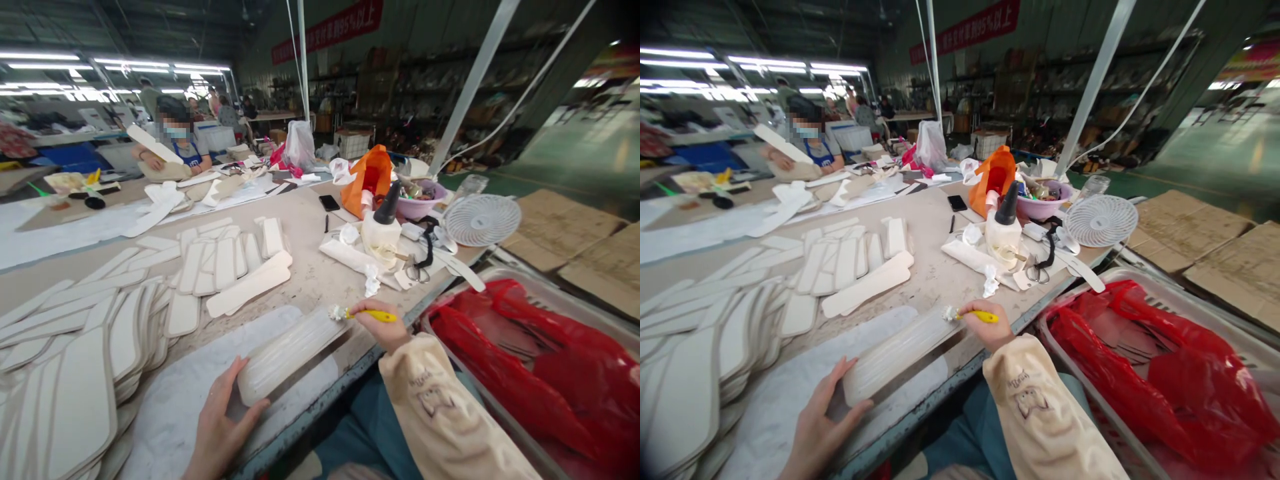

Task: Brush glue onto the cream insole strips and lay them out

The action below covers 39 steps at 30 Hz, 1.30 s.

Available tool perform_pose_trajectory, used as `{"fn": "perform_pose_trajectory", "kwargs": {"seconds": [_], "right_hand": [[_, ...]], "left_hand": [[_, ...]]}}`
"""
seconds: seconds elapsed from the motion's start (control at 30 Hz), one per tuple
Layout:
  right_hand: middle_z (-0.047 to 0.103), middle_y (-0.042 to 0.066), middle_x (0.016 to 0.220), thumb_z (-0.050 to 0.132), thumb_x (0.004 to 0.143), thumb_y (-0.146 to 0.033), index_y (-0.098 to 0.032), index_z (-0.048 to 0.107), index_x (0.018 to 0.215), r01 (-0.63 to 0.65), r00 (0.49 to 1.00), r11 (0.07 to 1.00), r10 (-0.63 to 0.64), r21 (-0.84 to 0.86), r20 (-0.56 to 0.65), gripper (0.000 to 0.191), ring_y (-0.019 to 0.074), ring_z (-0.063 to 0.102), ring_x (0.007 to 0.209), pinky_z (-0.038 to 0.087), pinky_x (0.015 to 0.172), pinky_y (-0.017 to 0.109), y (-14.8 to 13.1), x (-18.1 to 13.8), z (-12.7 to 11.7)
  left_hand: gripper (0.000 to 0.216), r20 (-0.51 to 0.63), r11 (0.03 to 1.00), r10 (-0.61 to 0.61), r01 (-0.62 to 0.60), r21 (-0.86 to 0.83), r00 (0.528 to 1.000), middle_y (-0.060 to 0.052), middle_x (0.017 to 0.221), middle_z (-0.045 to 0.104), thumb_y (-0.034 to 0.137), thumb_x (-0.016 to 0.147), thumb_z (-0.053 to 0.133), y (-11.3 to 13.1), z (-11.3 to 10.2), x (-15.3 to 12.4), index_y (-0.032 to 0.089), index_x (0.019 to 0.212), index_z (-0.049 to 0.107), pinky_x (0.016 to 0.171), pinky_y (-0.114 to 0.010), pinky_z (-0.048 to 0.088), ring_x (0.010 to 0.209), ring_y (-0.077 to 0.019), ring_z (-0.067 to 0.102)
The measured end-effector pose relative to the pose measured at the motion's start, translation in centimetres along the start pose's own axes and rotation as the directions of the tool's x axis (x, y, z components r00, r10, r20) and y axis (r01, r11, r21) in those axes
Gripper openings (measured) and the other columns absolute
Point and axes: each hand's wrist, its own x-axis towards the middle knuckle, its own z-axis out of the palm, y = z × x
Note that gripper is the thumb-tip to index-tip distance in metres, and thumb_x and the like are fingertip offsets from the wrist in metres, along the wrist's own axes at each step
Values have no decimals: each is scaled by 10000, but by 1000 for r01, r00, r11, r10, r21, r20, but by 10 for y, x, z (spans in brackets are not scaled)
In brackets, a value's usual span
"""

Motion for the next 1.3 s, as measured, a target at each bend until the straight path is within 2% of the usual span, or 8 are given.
{"fn": "perform_pose_trajectory", "kwargs": {"seconds": [0.13,0.37,0.7,0.8,0.9,1.03,1.13,1.3], "right_hand": [[714,28,728,600,701,-306,-209,698,697,-24,999,998,26,55,-40,138,209,653,745,498,708,316,-6,-3,-9],[705,16,701,572,696,-237,-215,713,686,-33,997,996,27,81,77,142,193,639,681,489,636,293,-2,-6,-4],[698,26,728,636,717,-334,-218,728,771,-114,975,955,160,273,-152,157,204,620,688,468,612,308,5,-4,-18],[653,17,653,648,696,-354,-203,726,770,-125,959,930,202,345,-198,186,174,564,602,420,548,289,8,-3,-15],[579,-6,566,654,686,-360,-199,723,772,-126,947,893,238,431,-216,195,137,475,523,354,497,272,12,-1,-14],[562,-18,564,663,686,-349,-213,722,788,-120,936,848,270,517,-225,180,128,446,521,338,503,267,16,2,-15],[579,-6,598,666,689,-355,-209,719,795,-109,934,838,270,535,-233,188,132,451,528,352,506,269,18,4,-16],[582,0,619,659,696,-344,-203,716,793,-106,931,834,274,542,-240,180,131,462,539,361,501,264,17,7,-17]], "left_hand": [[691,12,1000,9,-9,9,1000,-109,1309,543,485,754,647,-2,0,0,272,1355,381,995,-516,453,1197,-321,521],[715,35,1000,-2,2,7,999,-115,1323,528,435,767,655,-5,0,-2,281,1388,336,1005,-534,440,1216,-315,504],[702,109,992,19,-5,-129,994,-95,1455,425,437,808,600,-2,-15,-7,278,1430,316,1051,-515,410,1318,-314,413],[580,131,980,-49,73,-187,990,-100,1420,473,414,886,474,-7,-26,0,261,1426,329,978,-458,491,1225,-282,527],[471,60,989,-134,137,-50,989,-105,1227,636,418,889,473,-15,-37,28,236,1325,471,899,-452,537,1047,-265,646],[380,-35,969,70,-60,241,997,-114,1149,664,429,843,555,-29,-39,96,203,1143,611,971,-482,477,1092,-277,606],[399,45,920,197,-200,338,979,-143,1197,629,427,835,556,-43,-29,149,169,1132,619,1002,-477,445,1145,-283,563],[396,232,887,170,-251,387,958,-123,1228,621,414,801,563,-61,-8,197,195,1126,625,1002,-480,437,1163,-289,549]]}}
